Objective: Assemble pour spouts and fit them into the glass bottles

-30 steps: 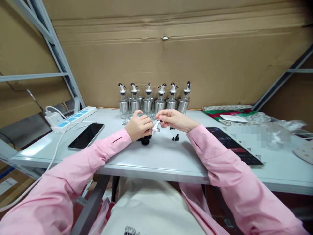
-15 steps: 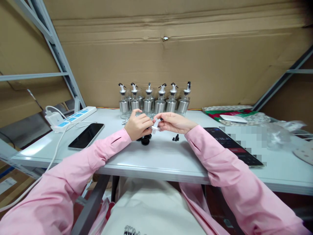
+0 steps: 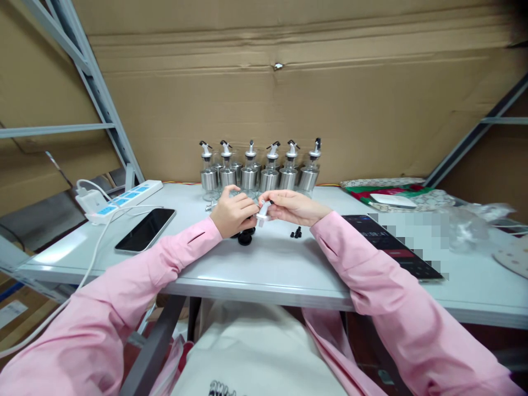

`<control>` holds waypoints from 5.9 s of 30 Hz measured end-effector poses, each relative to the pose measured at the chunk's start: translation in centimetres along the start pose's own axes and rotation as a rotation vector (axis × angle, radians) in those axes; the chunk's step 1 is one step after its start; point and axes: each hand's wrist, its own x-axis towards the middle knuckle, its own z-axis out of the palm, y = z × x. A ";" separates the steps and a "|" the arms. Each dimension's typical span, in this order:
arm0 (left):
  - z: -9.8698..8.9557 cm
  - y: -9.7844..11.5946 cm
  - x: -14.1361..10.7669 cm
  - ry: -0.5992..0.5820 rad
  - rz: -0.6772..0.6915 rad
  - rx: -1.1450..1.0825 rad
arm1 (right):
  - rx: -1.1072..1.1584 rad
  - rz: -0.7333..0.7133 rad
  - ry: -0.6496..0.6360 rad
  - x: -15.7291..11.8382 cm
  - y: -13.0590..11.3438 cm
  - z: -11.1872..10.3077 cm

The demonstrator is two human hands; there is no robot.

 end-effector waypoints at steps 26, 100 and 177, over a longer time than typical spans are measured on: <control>0.5 -1.7 -0.4 -0.521 -0.432 -0.150 | -0.094 -0.116 0.530 0.6 -0.6 0.0; 0.5 -0.4 -0.6 -0.035 -0.048 -0.307 | -0.251 -0.093 0.345 0.8 0.3 -0.3; 0.8 0.3 -1.0 -0.137 -0.432 -0.689 | -0.230 -0.045 0.238 0.4 0.2 0.7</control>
